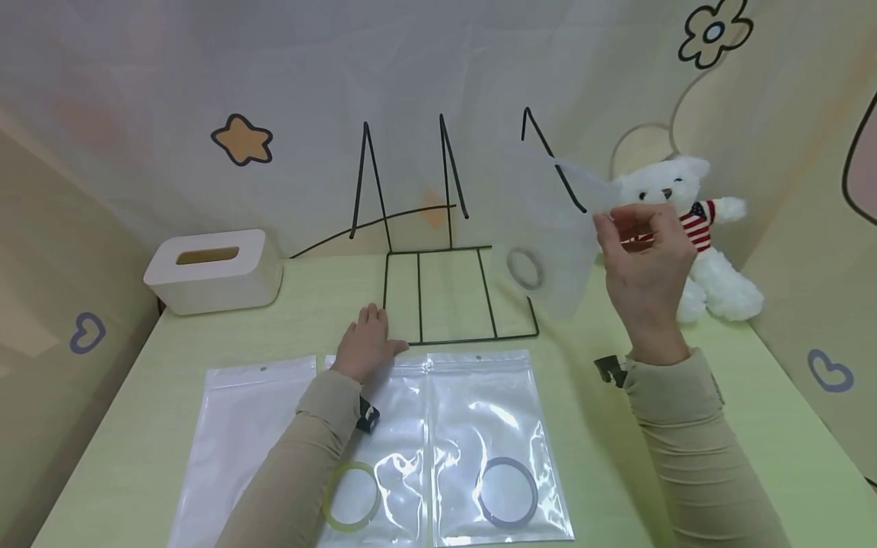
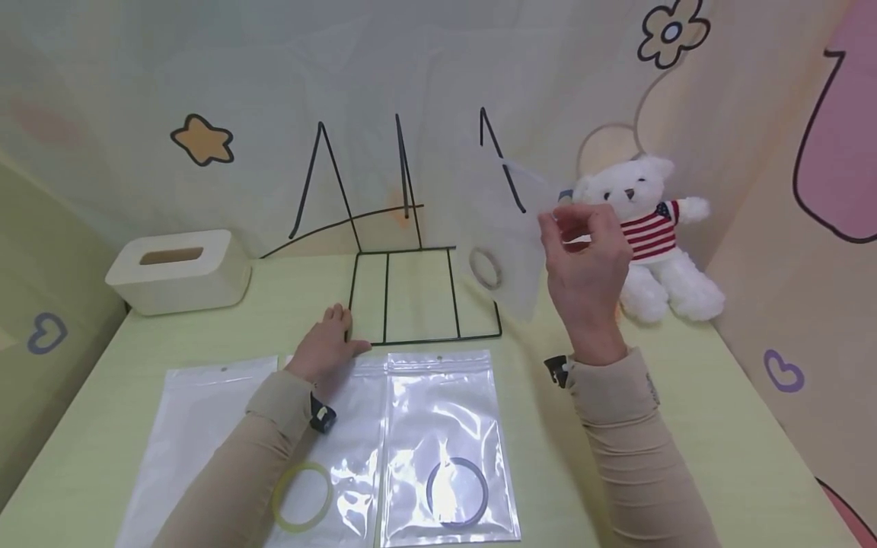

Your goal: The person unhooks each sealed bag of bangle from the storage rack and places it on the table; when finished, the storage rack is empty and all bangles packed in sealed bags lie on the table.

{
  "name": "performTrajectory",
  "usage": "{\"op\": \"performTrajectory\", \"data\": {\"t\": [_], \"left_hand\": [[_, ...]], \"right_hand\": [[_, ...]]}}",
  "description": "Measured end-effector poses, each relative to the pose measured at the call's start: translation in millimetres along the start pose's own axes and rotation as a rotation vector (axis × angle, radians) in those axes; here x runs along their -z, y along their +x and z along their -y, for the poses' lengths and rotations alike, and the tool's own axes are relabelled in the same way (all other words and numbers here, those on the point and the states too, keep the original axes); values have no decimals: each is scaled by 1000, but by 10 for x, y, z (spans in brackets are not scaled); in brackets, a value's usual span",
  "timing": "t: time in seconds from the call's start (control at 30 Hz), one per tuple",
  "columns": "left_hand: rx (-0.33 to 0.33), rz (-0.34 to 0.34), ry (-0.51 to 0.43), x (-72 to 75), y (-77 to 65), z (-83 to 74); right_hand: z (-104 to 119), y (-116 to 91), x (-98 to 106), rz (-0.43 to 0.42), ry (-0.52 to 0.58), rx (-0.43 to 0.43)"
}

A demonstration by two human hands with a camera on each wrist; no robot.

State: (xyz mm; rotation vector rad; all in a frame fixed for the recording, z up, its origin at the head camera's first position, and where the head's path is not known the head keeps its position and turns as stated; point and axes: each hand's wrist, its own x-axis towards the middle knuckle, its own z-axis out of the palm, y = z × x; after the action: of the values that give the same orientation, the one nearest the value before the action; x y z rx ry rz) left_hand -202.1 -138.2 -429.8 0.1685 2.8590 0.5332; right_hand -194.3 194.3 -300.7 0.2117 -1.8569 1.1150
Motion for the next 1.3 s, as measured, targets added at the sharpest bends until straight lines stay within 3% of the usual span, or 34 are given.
{"op": "performTrajectory", "data": {"t": [0.4,0.63,0.9,1.3], "left_hand": [[-7,-4,7,-36,4,14],[-12,1,1,-27,-5,4],[-2,0,-13,-29,9,14],[18,-2,-34,-37,16,30]], "right_hand": [[-28,-66,3,53,0,24],[-86,-126,-22,50,-11,-12],[-113,-105,-9,49,-17,45],[142,-54,-1,42,-50,-9]]}}
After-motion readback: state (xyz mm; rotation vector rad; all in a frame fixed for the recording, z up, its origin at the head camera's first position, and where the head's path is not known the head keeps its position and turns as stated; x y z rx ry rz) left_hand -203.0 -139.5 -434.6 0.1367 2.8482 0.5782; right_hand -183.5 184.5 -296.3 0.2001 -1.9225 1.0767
